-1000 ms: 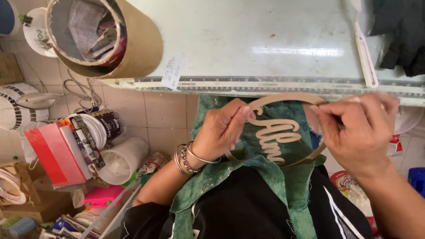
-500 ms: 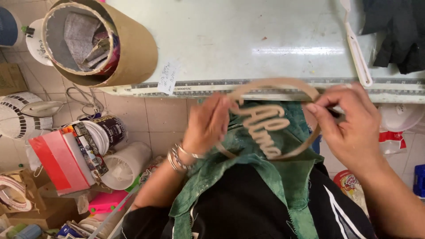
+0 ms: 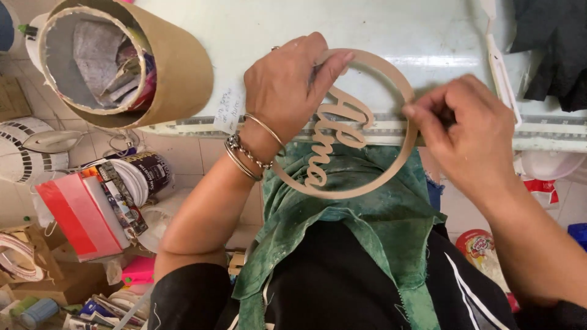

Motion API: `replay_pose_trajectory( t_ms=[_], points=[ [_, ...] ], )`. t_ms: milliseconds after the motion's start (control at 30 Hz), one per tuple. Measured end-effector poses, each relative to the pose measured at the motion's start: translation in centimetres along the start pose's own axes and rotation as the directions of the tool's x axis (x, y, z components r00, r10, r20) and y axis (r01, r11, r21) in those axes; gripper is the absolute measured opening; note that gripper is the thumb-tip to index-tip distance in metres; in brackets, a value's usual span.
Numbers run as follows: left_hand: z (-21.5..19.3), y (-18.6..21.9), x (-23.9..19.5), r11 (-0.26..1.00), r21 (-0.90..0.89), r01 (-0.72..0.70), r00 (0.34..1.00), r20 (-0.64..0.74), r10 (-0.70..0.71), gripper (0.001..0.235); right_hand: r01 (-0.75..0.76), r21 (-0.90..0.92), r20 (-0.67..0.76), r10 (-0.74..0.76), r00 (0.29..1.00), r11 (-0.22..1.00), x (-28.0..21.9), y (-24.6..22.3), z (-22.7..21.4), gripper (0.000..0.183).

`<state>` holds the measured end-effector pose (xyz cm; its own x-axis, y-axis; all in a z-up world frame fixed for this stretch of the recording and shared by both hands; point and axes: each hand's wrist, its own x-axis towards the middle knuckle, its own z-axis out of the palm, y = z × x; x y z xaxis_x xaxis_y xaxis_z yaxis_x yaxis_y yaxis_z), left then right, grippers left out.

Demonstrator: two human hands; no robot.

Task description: Sanding and marking the edges of a circular wooden sign with a name cutout.

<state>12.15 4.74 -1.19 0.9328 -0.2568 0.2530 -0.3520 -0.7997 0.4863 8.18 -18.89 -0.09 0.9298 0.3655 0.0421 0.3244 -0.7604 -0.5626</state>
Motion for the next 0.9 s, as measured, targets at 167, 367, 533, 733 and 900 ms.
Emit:
replay_pose_trajectory(
  t_ms=[167, 367, 533, 733, 900],
  points=[
    [0.5, 0.0, -0.2, 0.996, 0.07, 0.055, 0.998, -0.04, -0.052, 0.041, 0.055, 0.065, -0.031, -0.053, 0.998, 0.996, 3.2, -0.4, 0.0, 0.021],
    [0.9, 0.4, -0.2, 0.996, 0.079, 0.028, 0.986, -0.169, -0.014, 0.038, -0.068, -0.017, 0.067, 0.069, 0.995, 0.998, -0.7, -0.8, -0.8, 0.022],
    [1.2, 0.2, -0.1, 0.994, 0.094, 0.061, 0.994, -0.091, -0.053, 0.043, -0.001, 0.01, -0.013, 0.001, 1.0, 1.0, 1.4, -0.5, 0.1, 0.021],
    [0.4, 1.3, 0.5, 0.982, -0.042, 0.186, 0.968, -0.161, -0.19, 0.038, 0.014, -0.044, -0.014, -0.015, 1.0, 0.999, -1.0, 0.3, 0.1, 0.021],
    [1.2, 1.2, 0.5, 0.976, -0.019, 0.217, 0.962, -0.163, -0.218, 0.037, -0.118, 0.021, 0.024, 0.118, 0.993, 0.993, -4.3, -1.6, 0.3, 0.019]
  ],
)
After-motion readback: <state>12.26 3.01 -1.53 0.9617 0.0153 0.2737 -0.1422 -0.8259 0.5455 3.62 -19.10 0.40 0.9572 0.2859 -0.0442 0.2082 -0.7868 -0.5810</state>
